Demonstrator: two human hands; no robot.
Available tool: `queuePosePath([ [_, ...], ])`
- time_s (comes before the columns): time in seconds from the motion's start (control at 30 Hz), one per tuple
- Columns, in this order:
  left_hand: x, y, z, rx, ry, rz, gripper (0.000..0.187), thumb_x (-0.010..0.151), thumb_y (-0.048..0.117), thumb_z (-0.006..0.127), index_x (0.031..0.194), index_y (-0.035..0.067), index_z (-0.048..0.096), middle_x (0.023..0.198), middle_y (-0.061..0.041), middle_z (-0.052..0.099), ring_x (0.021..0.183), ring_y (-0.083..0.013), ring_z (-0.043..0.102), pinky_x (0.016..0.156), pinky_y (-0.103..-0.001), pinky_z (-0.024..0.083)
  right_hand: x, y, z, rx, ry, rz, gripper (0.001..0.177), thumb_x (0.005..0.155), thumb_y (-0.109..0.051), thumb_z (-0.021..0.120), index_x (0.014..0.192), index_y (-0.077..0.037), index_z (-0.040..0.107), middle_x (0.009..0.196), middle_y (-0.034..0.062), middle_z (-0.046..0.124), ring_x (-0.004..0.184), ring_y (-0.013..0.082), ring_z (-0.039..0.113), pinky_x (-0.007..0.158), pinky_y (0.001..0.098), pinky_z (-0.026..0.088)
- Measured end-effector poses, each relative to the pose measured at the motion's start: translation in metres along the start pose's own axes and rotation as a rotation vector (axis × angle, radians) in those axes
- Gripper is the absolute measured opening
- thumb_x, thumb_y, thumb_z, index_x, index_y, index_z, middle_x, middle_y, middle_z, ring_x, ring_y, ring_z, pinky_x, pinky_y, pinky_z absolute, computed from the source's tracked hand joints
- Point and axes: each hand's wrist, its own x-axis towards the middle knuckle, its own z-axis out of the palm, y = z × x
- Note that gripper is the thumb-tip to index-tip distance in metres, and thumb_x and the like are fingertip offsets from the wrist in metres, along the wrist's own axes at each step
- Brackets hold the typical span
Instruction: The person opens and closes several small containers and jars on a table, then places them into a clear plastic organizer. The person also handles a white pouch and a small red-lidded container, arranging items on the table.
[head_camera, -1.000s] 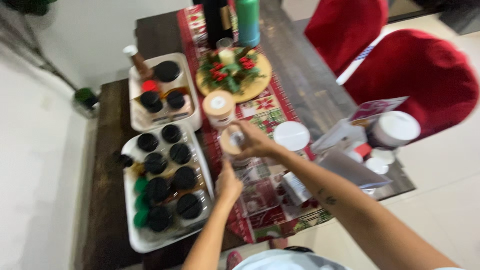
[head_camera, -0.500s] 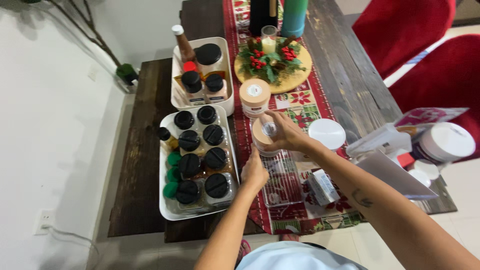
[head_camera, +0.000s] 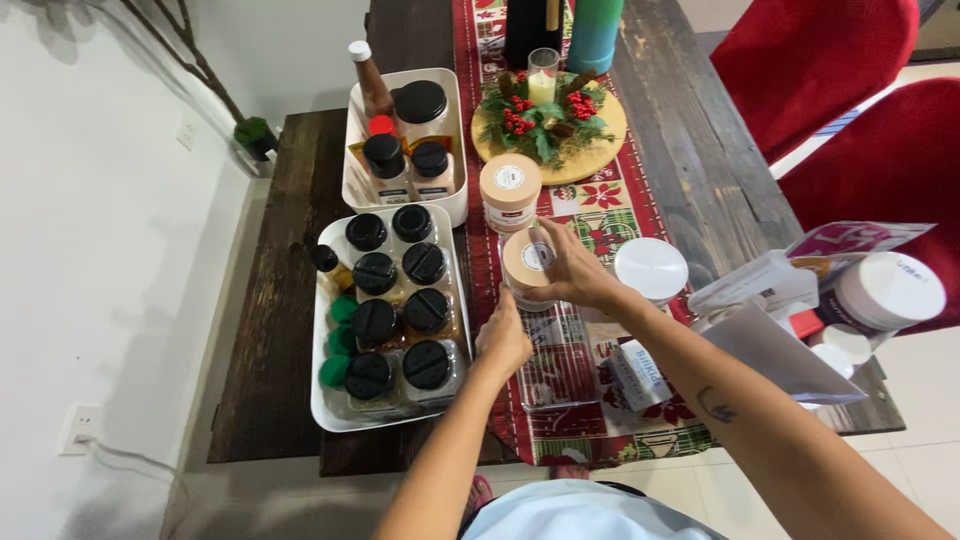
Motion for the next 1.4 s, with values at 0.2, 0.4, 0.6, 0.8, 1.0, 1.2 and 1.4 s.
queuePosePath([
  [0.2, -0.0023, 0.0083, -0.0089, 0.051, -0.058, -0.027, 0.098, 0.08, -0.002, 0.059, 0.161, 0.002, 0.005, 0.145, -0.026, 0.052, 0.115, -0.0434, 0.064, 0.097, -0.049, 0.053, -0.0009, -0.0029, 0.0006, 0.016, -0.035, 0.076, 0.127, 0.061, -0.038, 0.094, 0.156, 0.0, 0.019, 0.148, 0.0302, 0.039, 0.14, 0.0425, 0.04, 0.118, 0.0492, 0.034],
  [0.4, -0.0014, 0.0076, -0.0059, 0.058, -0.051, -0.007, 0.098, 0.08, -0.001, 0.059, 0.16, 0.0, 0.003, 0.144, -0.027, 0.052, 0.114, -0.0423, 0.065, 0.096, -0.048, 0.054, -0.0014, -0.0073, -0.0028, 0.029, -0.04, 0.086, 0.127, 0.06, -0.039, 0.093, 0.156, 0.0, 0.02, 0.148, 0.0297, 0.04, 0.14, 0.0414, 0.041, 0.118, 0.0479, 0.036],
  [0.6, 0.0023, 0.0028, -0.0024, 0.051, -0.056, -0.007, 0.099, 0.08, 0.0, 0.061, 0.161, 0.0, 0.002, 0.144, -0.027, 0.053, 0.115, -0.0425, 0.065, 0.098, -0.047, 0.054, -0.0006, -0.005, -0.0015, 0.019, -0.043, 0.064, 0.126, 0.061, -0.04, 0.092, 0.156, 0.001, 0.02, 0.148, 0.0301, 0.039, 0.141, 0.0416, 0.041, 0.118, 0.0468, 0.036],
  [0.8, 0.0033, 0.0027, -0.0032, 0.052, -0.053, -0.002, 0.099, 0.08, 0.0, 0.061, 0.16, 0.0, 0.003, 0.143, -0.028, 0.052, 0.115, -0.043, 0.065, 0.098, -0.047, 0.053, -0.0014, -0.0043, -0.0012, 0.017, -0.045, 0.059, 0.125, 0.063, -0.04, 0.092, 0.157, 0.0, 0.02, 0.148, 0.0296, 0.039, 0.141, 0.0411, 0.041, 0.118, 0.0458, 0.036],
  [1.0, 0.0025, 0.0046, -0.006, 0.063, -0.052, -0.006, 0.099, 0.079, 0.0, 0.063, 0.16, -0.001, 0.005, 0.139, -0.028, 0.056, 0.116, -0.0428, 0.065, 0.099, -0.048, 0.053, -0.0012, -0.0048, -0.0016, 0.014, -0.034, 0.028, 0.124, 0.064, -0.039, 0.092, 0.157, 0.001, 0.02, 0.15, 0.0291, 0.039, 0.142, 0.0404, 0.04, 0.119, 0.0461, 0.034],
  [1.2, 0.0026, 0.0056, -0.0086, 0.068, -0.074, -0.006, 0.1, 0.078, 0.0, 0.065, 0.159, -0.002, 0.006, 0.137, -0.029, 0.057, 0.114, -0.0432, 0.066, 0.097, -0.048, 0.054, -0.0014, -0.005, -0.0012, 0.03, -0.056, 0.08, 0.124, 0.063, -0.04, 0.092, 0.156, -0.001, 0.021, 0.149, 0.0276, 0.039, 0.141, 0.0395, 0.041, 0.118, 0.0457, 0.036],
  [1.4, 0.0049, 0.0018, -0.0081, 0.067, -0.075, 0.015, 0.101, 0.078, -0.001, 0.065, 0.16, -0.003, 0.007, 0.128, -0.03, 0.062, 0.111, -0.0428, 0.068, 0.096, -0.049, 0.055, -0.0009, -0.0042, -0.001, 0.008, -0.059, 0.078, 0.123, 0.064, -0.042, 0.091, 0.157, -0.002, 0.022, 0.147, 0.0275, 0.04, 0.14, 0.0402, 0.042, 0.118, 0.0471, 0.037],
])
